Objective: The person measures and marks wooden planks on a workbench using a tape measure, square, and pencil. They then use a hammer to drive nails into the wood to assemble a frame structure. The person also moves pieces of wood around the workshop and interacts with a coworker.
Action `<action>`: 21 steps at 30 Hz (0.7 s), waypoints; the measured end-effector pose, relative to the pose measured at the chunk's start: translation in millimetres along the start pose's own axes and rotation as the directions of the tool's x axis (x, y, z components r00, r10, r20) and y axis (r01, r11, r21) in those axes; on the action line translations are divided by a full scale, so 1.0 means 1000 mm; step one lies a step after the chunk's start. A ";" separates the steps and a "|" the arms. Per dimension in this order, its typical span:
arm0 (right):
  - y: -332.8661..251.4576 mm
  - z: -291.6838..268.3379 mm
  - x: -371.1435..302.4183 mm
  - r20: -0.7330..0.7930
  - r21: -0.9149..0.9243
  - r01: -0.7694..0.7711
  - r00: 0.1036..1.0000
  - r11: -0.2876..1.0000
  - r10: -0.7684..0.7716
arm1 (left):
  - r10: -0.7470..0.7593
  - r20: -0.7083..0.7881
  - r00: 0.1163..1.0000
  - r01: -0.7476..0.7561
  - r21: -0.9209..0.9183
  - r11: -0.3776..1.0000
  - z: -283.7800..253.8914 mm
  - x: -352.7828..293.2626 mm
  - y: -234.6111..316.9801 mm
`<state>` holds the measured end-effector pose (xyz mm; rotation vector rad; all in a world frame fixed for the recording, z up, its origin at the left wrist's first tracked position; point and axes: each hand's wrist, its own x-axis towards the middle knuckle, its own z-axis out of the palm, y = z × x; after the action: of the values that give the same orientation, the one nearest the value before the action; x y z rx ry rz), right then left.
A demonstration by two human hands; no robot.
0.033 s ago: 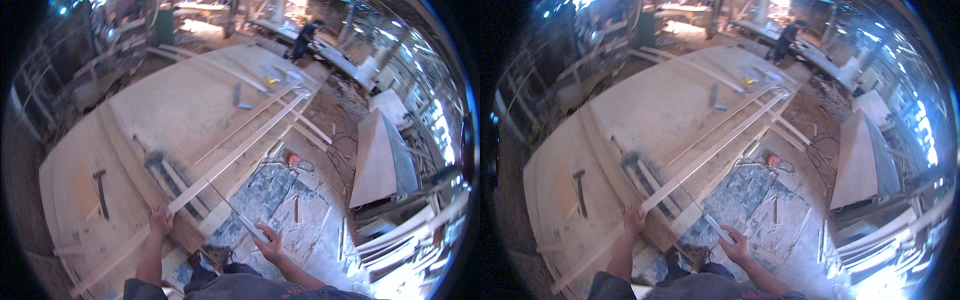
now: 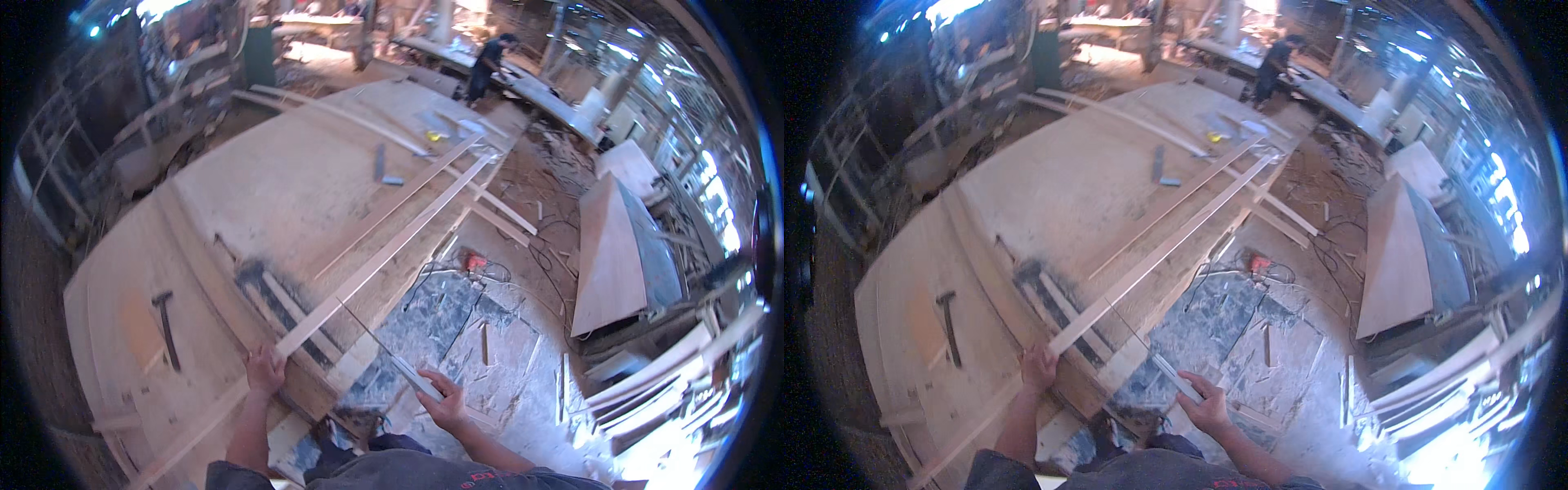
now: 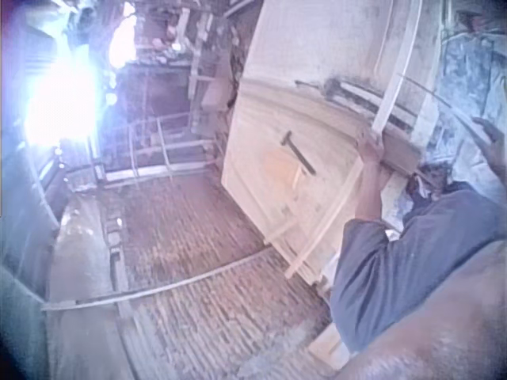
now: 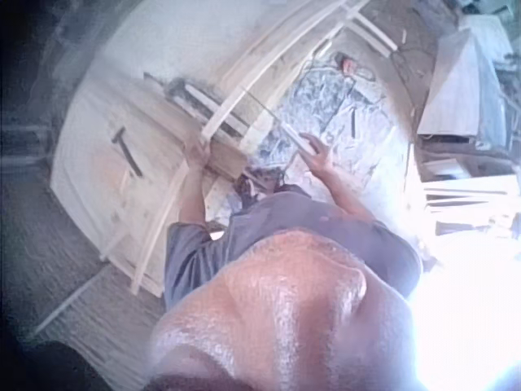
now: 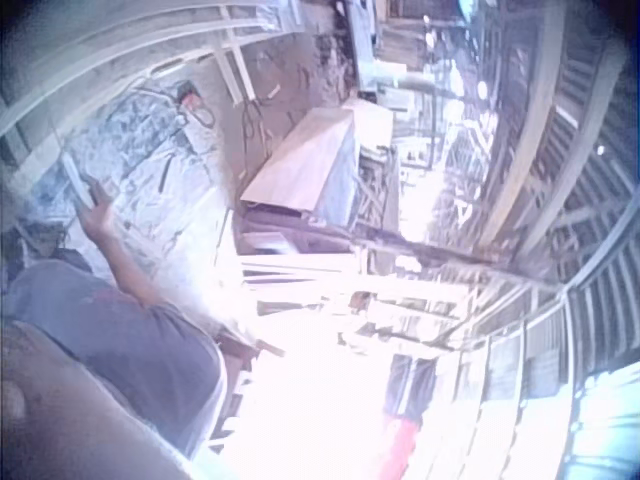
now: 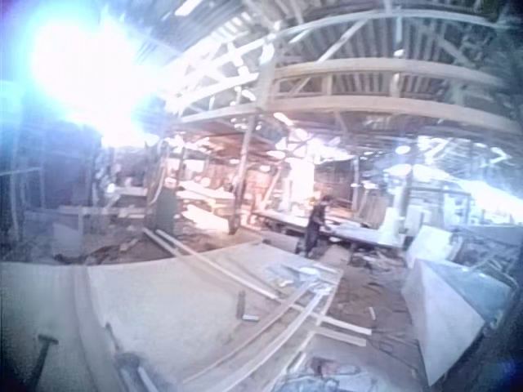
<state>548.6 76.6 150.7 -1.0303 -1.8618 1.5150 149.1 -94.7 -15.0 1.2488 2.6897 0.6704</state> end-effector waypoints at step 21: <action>-0.025 0.067 -0.083 -0.491 -0.139 0.067 0.862 0.988 -0.128 | 0.092 0.094 0.991 -0.086 -0.067 0.994 0.014 0.023 -0.018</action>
<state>537.8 -31.6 165.0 -1.2238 -1.6105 0.9636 124.8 -83.0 -33.2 1.3555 2.5288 0.6801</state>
